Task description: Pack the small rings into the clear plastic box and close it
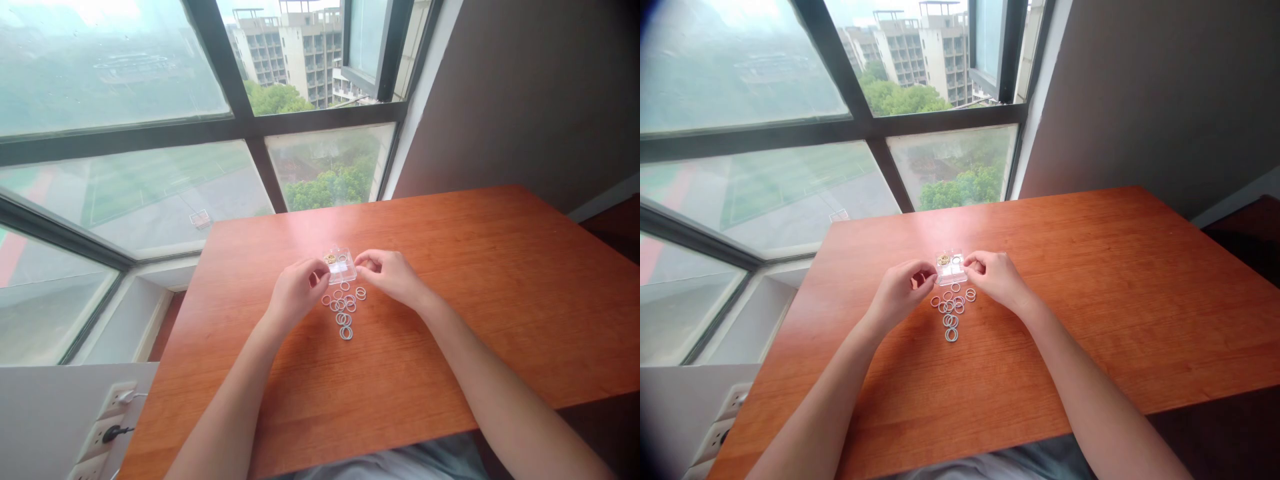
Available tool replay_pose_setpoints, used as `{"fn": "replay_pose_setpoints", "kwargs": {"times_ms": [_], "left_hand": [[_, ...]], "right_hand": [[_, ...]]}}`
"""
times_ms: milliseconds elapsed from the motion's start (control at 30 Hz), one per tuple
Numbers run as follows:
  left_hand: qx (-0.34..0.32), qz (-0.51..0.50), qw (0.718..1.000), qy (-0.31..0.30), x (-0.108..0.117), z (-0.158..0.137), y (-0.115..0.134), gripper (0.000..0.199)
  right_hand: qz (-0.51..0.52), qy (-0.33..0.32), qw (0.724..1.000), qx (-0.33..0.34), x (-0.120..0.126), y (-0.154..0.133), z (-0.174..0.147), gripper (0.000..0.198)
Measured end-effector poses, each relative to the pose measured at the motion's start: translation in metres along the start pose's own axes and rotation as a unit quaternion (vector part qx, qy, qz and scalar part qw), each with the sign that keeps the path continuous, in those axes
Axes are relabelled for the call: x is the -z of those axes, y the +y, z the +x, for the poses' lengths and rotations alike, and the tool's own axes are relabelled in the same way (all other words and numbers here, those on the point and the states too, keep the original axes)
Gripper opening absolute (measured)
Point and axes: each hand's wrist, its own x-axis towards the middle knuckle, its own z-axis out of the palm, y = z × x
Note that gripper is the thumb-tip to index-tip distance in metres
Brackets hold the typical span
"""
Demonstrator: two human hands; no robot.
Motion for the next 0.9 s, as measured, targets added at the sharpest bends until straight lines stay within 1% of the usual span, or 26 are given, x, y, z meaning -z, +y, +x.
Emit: {"fn": "replay_pose_setpoints", "kwargs": {"times_ms": [267, 433, 667, 767, 900], "left_hand": [[0.01, 0.014, 1.0, 0.016, -0.004, 0.019, 0.003, 0.008], [-0.005, 0.055, 0.998, 0.018, -0.008, 0.037, 0.005, 0.01], [0.014, 0.114, 0.993, 0.014, -0.018, 0.062, 0.009, 0.011], [0.019, 0.108, 0.994, 0.015, -0.017, 0.064, 0.01, 0.012], [0.011, 0.091, 0.996, 0.022, -0.008, 0.055, 0.009, 0.012]], "right_hand": [[-0.003, -0.083, 0.997, 0.005, 0.0, 0.004, -0.003, 0.012], [-0.01, -0.093, 0.996, 0.002, 0.002, 0.002, -0.005, 0.01], [-0.011, -0.098, 0.995, 0.006, 0.003, 0.003, -0.005, 0.01], [-0.006, -0.104, 0.995, 0.003, 0.003, 0.003, -0.005, 0.011], [-0.011, -0.104, 0.994, 0.009, 0.004, -0.001, -0.007, 0.011]]}}
